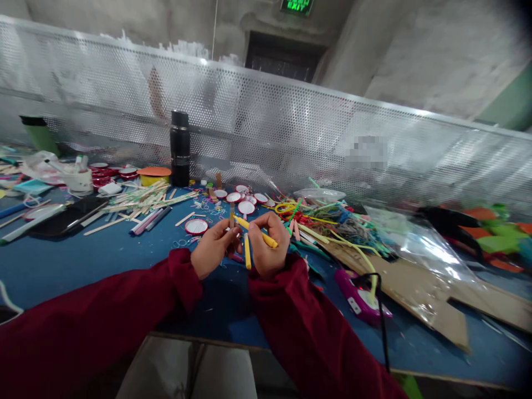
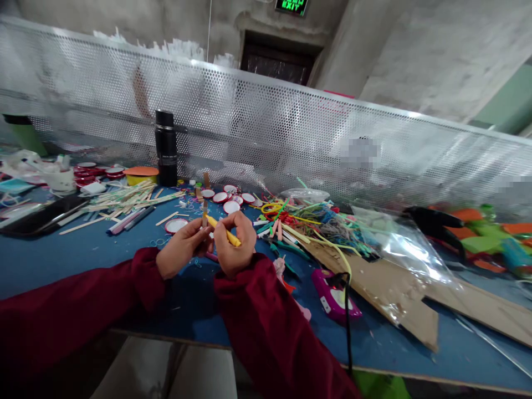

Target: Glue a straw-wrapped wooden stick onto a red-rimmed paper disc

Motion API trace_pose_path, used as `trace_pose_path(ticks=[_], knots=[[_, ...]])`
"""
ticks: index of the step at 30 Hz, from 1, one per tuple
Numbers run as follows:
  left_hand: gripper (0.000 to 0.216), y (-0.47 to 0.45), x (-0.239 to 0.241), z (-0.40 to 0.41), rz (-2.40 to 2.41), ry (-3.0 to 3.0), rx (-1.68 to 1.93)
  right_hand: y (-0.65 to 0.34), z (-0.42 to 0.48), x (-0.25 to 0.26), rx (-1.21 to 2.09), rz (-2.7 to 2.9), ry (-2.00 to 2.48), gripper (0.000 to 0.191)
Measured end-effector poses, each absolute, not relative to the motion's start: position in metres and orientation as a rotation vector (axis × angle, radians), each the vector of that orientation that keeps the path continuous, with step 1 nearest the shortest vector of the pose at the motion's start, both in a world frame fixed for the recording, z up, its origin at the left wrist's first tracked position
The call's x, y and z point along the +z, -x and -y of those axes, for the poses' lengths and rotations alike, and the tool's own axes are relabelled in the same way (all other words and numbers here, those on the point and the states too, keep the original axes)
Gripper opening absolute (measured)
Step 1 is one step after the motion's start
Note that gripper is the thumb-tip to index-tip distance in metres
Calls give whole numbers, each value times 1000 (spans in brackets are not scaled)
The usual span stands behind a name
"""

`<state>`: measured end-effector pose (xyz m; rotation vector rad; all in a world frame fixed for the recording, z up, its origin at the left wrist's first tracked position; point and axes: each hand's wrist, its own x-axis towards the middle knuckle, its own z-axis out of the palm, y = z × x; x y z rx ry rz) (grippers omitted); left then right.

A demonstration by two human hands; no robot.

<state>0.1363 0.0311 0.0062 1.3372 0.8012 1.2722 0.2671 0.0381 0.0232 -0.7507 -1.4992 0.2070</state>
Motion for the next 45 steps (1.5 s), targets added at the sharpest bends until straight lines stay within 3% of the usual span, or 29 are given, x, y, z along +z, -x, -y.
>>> trace_pose_path(ticks=[45], knots=[[37,-136,3,-30,-873,-1337,1258,-267,-41,25,207,1520,775,18]])
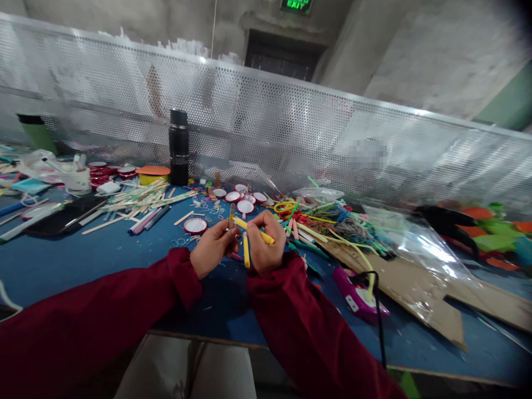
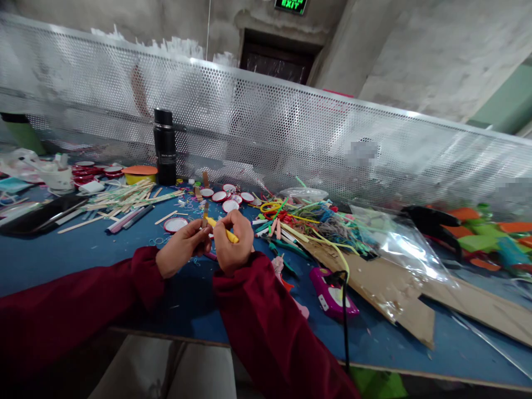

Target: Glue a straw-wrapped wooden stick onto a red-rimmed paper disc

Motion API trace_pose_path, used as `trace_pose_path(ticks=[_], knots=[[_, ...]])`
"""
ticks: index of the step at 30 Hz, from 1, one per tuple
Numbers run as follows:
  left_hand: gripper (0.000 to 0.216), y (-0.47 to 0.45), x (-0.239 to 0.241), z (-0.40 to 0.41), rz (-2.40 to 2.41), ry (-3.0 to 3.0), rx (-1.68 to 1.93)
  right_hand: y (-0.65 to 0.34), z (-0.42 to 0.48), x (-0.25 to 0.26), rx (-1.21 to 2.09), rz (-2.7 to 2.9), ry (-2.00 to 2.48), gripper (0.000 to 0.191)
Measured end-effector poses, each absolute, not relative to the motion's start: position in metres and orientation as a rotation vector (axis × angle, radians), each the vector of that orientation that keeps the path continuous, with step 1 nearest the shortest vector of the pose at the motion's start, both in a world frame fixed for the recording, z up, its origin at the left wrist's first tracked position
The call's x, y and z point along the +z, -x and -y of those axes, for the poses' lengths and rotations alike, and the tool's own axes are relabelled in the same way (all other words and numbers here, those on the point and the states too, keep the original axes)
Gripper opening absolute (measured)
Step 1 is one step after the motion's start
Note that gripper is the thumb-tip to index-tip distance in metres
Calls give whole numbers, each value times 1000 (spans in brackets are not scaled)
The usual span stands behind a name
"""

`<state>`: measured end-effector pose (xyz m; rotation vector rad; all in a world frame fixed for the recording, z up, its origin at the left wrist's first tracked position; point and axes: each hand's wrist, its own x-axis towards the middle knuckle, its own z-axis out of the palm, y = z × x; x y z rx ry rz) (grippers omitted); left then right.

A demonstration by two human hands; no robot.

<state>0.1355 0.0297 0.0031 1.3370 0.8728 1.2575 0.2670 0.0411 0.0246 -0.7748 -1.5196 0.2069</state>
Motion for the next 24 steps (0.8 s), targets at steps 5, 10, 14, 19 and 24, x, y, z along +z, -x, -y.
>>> trace_pose_path(ticks=[5,10,14,19,24], knots=[[36,-135,5,-30,-869,-1332,1259,-267,-41,24,200,1518,793,18],[34,-135,4,-30,-868,-1342,1268,-267,-41,22,216,1531,808,18],[33,-135,3,-31,-875,-1359,1264,-267,-41,23,215,1544,799,19],[32,-135,4,-30,-882,-1338,1262,-267,-42,23,206,1518,805,19],[35,-135,5,-30,-871,-1334,1263,-267,-41,23,227,1553,787,20]])
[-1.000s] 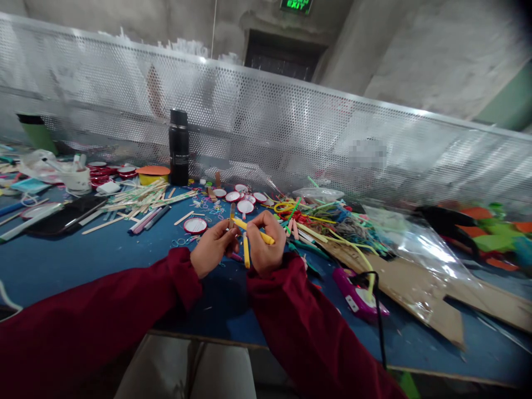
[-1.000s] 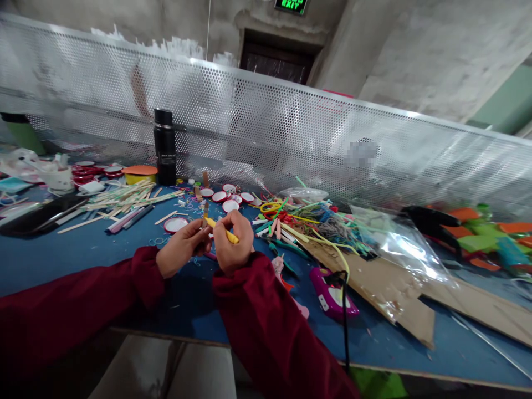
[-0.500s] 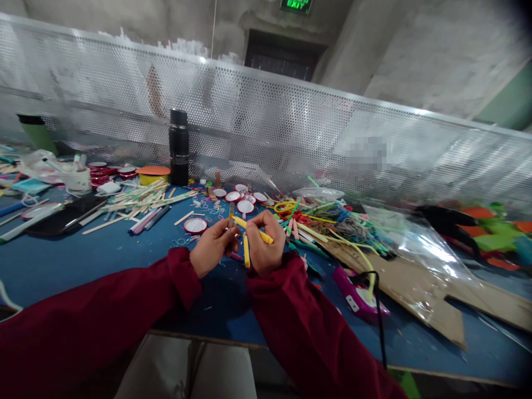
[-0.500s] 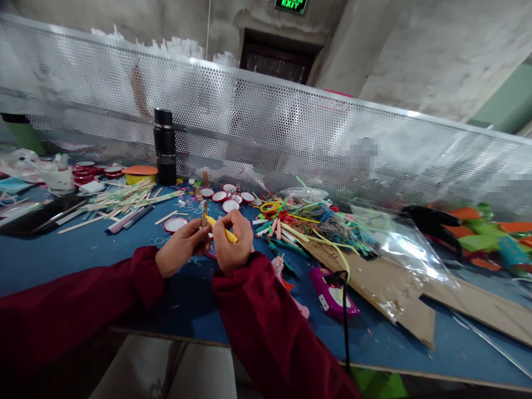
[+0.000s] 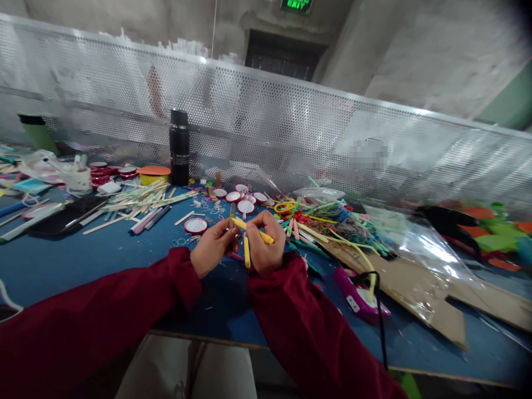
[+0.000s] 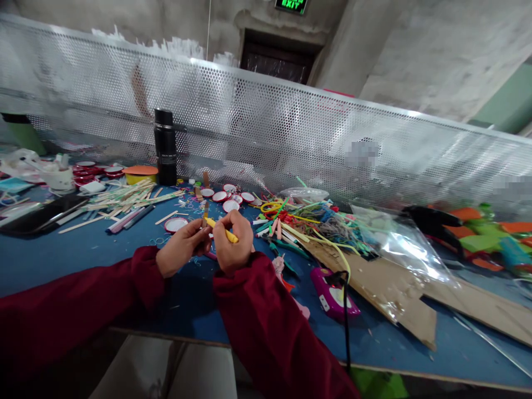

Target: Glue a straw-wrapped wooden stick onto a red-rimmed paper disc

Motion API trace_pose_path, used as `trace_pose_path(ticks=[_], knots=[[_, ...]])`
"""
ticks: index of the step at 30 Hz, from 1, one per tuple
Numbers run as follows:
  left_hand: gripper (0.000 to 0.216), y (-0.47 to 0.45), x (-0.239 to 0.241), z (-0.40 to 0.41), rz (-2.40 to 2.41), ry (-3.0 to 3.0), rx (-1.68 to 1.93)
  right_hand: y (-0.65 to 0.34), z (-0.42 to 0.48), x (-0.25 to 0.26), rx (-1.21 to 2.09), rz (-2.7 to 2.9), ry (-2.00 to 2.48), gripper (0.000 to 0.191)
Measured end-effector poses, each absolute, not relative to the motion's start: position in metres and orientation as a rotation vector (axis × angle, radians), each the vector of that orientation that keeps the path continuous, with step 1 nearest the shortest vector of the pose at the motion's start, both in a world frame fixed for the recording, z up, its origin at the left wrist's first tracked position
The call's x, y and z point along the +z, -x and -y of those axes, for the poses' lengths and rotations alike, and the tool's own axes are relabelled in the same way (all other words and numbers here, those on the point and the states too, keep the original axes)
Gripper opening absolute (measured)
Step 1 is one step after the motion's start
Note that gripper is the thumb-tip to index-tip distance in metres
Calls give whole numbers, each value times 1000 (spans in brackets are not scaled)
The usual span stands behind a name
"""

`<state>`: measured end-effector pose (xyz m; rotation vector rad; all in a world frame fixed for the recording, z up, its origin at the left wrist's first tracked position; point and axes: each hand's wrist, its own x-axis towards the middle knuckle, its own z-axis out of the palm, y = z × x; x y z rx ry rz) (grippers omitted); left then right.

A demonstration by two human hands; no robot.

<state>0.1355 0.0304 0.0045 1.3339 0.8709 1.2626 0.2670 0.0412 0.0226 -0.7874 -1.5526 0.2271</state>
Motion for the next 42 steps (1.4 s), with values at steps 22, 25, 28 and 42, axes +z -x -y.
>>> trace_pose_path(ticks=[22,25,28,42], knots=[[33,-138,11,-23,-780,-1117,1334,-268,-36,23,254,1593,770,11],[34,-139,11,-24,-769,-1134,1326,-269,-37,22,223,1606,757,11],[35,-138,10,-25,-762,-1191,1302,-270,-38,21,196,1602,775,12],[44,-138,7,-29,-774,-1269,1281,-270,-41,23,83,1595,862,8]])
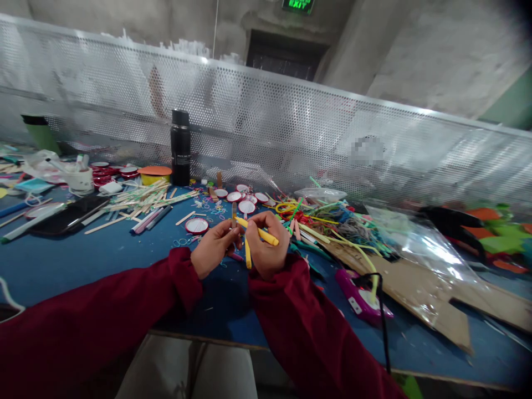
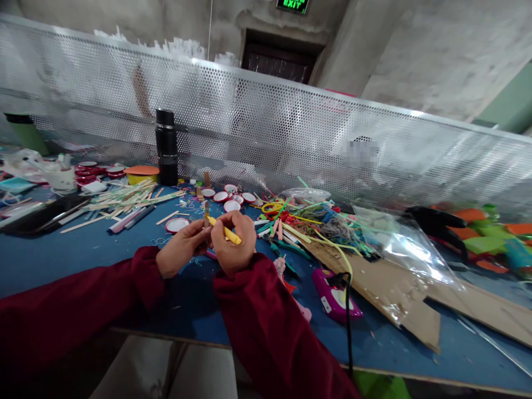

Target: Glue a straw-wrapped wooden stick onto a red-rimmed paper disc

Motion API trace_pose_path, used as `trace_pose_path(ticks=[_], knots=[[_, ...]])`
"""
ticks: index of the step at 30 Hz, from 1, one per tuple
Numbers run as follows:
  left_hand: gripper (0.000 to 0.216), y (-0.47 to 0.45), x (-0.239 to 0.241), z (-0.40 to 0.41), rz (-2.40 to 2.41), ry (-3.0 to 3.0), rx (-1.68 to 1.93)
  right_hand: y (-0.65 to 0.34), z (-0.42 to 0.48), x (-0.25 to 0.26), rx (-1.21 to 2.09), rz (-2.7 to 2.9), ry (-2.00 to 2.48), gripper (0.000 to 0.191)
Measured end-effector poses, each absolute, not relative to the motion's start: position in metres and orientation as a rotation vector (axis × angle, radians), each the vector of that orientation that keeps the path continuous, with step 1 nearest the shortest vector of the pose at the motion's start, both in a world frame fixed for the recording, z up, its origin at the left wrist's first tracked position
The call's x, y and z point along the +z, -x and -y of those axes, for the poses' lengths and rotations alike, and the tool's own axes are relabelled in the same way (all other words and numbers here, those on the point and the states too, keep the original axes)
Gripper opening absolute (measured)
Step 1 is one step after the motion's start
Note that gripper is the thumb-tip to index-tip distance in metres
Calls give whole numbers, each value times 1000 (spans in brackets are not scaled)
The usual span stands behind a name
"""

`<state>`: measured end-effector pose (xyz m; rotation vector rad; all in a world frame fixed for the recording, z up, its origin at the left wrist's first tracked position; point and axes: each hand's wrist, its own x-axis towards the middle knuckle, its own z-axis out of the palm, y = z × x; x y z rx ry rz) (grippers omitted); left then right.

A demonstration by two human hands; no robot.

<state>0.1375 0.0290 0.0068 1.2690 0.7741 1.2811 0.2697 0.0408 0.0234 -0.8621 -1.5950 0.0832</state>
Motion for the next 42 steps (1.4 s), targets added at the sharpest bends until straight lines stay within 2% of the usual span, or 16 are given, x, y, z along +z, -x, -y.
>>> trace_pose_path(ticks=[22,42], knots=[[46,-137,12,-26,-846,-1272,1204,-268,-44,25,99,1527,892,10],[36,-136,11,-25,-851,-1293,1206,-269,-42,28,90,1533,849,18]])
